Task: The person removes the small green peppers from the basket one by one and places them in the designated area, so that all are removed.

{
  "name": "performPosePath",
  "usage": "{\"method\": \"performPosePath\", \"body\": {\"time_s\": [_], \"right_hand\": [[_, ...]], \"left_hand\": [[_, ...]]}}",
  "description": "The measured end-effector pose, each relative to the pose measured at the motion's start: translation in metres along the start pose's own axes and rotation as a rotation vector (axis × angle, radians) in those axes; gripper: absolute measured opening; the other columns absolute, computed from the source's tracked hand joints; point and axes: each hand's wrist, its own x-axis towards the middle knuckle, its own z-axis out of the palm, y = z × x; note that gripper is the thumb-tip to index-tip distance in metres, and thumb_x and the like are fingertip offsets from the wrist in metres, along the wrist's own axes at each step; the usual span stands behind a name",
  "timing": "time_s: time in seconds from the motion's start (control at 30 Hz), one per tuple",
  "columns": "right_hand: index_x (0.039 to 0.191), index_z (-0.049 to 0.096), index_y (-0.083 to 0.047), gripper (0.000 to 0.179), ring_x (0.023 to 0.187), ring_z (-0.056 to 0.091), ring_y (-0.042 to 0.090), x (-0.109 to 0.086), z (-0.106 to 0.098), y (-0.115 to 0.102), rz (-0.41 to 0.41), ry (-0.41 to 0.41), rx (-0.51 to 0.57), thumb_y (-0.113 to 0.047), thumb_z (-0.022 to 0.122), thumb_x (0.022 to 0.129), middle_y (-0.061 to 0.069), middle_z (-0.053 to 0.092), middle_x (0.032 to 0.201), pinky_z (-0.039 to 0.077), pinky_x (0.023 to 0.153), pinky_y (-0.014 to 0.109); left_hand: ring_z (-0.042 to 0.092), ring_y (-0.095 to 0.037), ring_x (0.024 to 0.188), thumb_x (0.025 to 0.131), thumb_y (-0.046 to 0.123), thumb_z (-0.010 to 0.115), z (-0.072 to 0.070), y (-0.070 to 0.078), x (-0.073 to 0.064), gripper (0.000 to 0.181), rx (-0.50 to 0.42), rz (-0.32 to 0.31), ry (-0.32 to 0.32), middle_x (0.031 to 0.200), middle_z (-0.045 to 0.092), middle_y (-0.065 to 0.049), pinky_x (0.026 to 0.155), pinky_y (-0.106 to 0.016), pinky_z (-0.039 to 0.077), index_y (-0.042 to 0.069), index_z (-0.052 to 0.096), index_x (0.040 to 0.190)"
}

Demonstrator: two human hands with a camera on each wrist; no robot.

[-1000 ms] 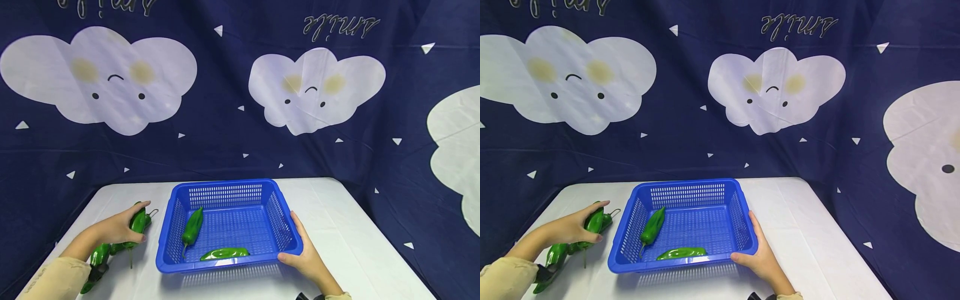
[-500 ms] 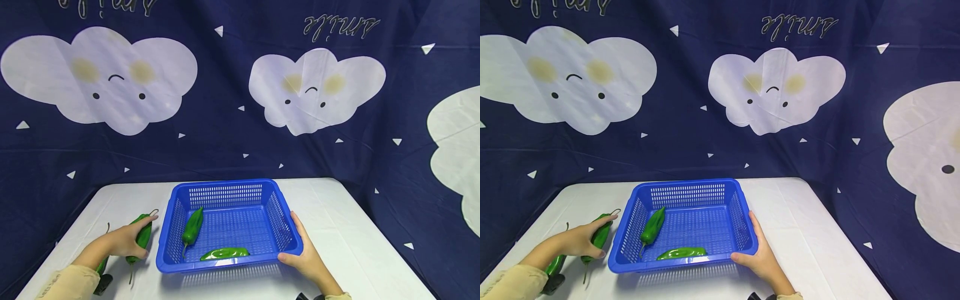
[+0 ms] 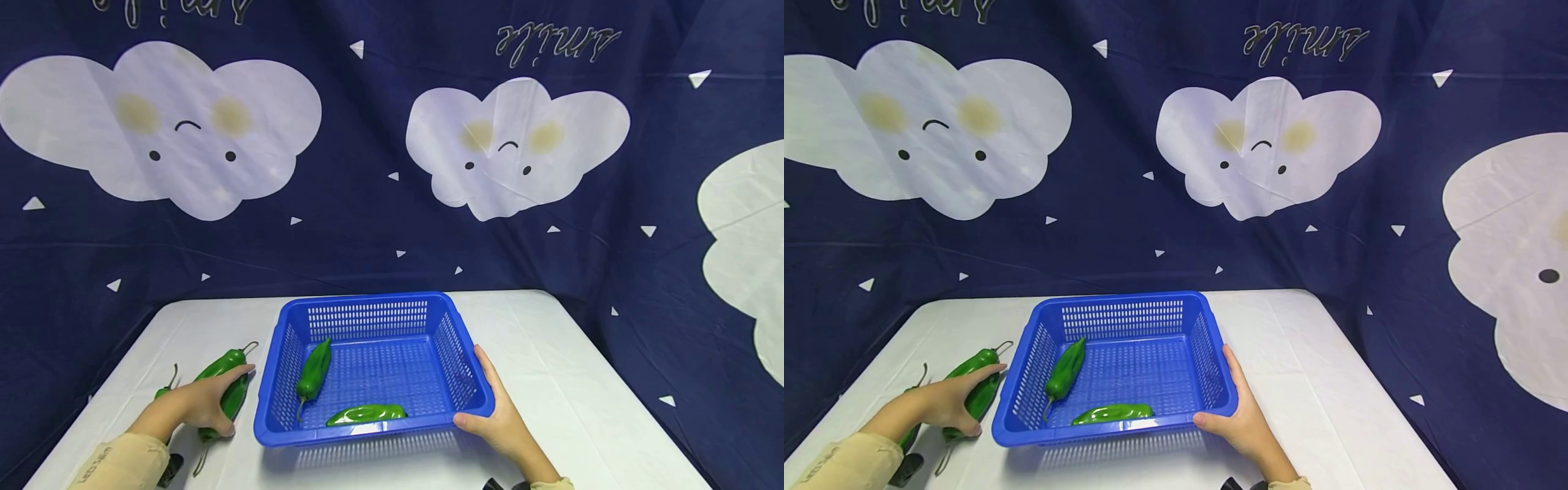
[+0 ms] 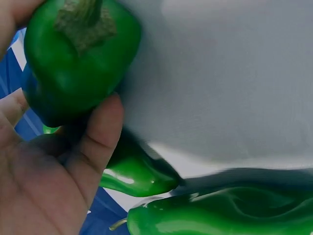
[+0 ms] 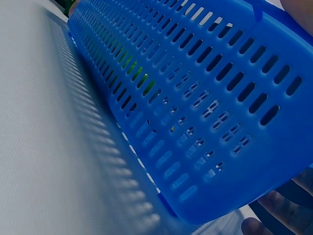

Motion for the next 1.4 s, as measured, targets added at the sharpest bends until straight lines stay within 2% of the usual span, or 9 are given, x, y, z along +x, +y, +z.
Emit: {"method": "performPosePath", "body": {"time_s": [0.13, 0.23, 0.37, 0.47, 0.67, 0.87, 1.1, 1.27, 1.4], "right_hand": [[0.161, 0.002, -0.021, 0.116, 0.13, 0.043, 0.047, 0.0, 0.0, 0.0, 0.003, 0.002, 0.006, -0.006, 0.082, 0.077, 0.027, 0.013, 0.161, 0.053, 0.095, 0.029], [0.161, 0.002, -0.021, 0.117, 0.129, 0.044, 0.047, 0.0, 0.0, 0.0, 0.002, 0.003, 0.005, -0.005, 0.082, 0.077, 0.027, 0.013, 0.161, 0.053, 0.095, 0.029], [0.161, 0.002, -0.021, 0.117, 0.13, 0.043, 0.047, 0.0, 0.0, 0.0, 0.003, 0.001, 0.007, -0.005, 0.082, 0.077, 0.027, 0.012, 0.161, 0.053, 0.096, 0.028], [0.161, 0.002, -0.022, 0.117, 0.13, 0.043, 0.047, 0.0, 0.0, -0.001, 0.008, 0.001, 0.011, -0.005, 0.082, 0.077, 0.027, 0.012, 0.161, 0.053, 0.096, 0.028], [0.161, 0.001, -0.019, 0.117, 0.13, 0.043, 0.047, 0.0, 0.001, -0.001, 0.011, 0.004, 0.013, -0.005, 0.082, 0.077, 0.027, 0.012, 0.161, 0.053, 0.095, 0.029], [0.16, 0.0, -0.017, 0.118, 0.13, 0.043, 0.047, 0.0, 0.001, -0.001, 0.013, 0.005, 0.01, -0.006, 0.082, 0.077, 0.027, 0.013, 0.161, 0.053, 0.096, 0.029], [0.161, 0.003, -0.023, 0.116, 0.131, 0.042, 0.048, 0.0, 0.001, -0.001, 0.006, 0.007, 0.006, -0.006, 0.082, 0.077, 0.027, 0.013, 0.161, 0.052, 0.096, 0.029], [0.161, 0.002, -0.022, 0.116, 0.131, 0.042, 0.048, 0.0, 0.001, -0.001, 0.003, 0.009, 0.001, -0.006, 0.082, 0.077, 0.027, 0.014, 0.161, 0.052, 0.096, 0.028], [0.161, 0.001, -0.019, 0.117, 0.131, 0.042, 0.048, 0.0, 0.001, -0.001, 0.004, 0.004, 0.009, -0.006, 0.082, 0.077, 0.027, 0.013, 0.161, 0.052, 0.096, 0.028]], "left_hand": [[0.045, -0.059, 0.126, 0.063, 0.021, 0.092, 0.0, 0.0, 0.001, 0.105, 0.009, -0.013, -0.011, 0.143, 0.042, -0.037, 0.096, -0.075, 0.039, 0.012, 0.034, 0.15], [0.042, -0.06, 0.128, 0.062, 0.024, 0.094, 0.0, 0.002, 0.001, 0.107, 0.016, -0.049, -0.045, 0.145, 0.04, -0.037, 0.095, -0.077, 0.038, 0.015, 0.034, 0.15], [0.044, -0.057, 0.127, 0.059, 0.022, 0.096, -0.002, 0.006, 0.002, 0.108, 0.042, -0.078, -0.092, 0.144, 0.043, -0.034, 0.094, -0.077, 0.039, 0.017, 0.037, 0.149], [0.049, -0.055, 0.124, 0.059, 0.014, 0.096, -0.002, 0.008, 0.001, 0.107, 0.058, -0.059, -0.099, 0.141, 0.048, -0.033, 0.093, -0.076, 0.04, 0.017, 0.038, 0.148], [0.053, -0.05, 0.119, 0.057, -0.001, 0.092, -0.001, 0.007, 0.001, 0.104, 0.103, -0.014, -0.085, 0.134, 0.052, -0.034, 0.09, -0.073, 0.044, 0.016, 0.041, 0.146], [0.048, -0.055, 0.123, 0.057, 0.0, 0.093, 0.001, 0.006, 0.001, 0.108, 0.122, -0.047, -0.083, 0.138, 0.045, -0.038, 0.086, -0.075, 0.045, 0.019, 0.039, 0.148], [0.054, -0.05, 0.113, 0.056, 0.006, 0.095, 0.0, 0.005, -0.001, 0.114, 0.127, -0.099, -0.074, 0.137, 0.044, -0.039, 0.079, -0.071, 0.049, 0.024, 0.035, 0.152], [0.053, -0.054, 0.112, 0.055, 0.02, 0.097, -0.005, 0.003, -0.007, 0.114, 0.14, -0.086, -0.032, 0.134, 0.045, -0.041, 0.076, -0.071, 0.05, 0.022, 0.035, 0.151], [0.051, -0.057, 0.112, 0.054, 0.028, 0.098, -0.015, 0.001, -0.013, 0.113, 0.153, -0.036, 0.027, 0.133, 0.043, -0.044, 0.077, -0.073, 0.048, 0.02, 0.038, 0.15]]}}
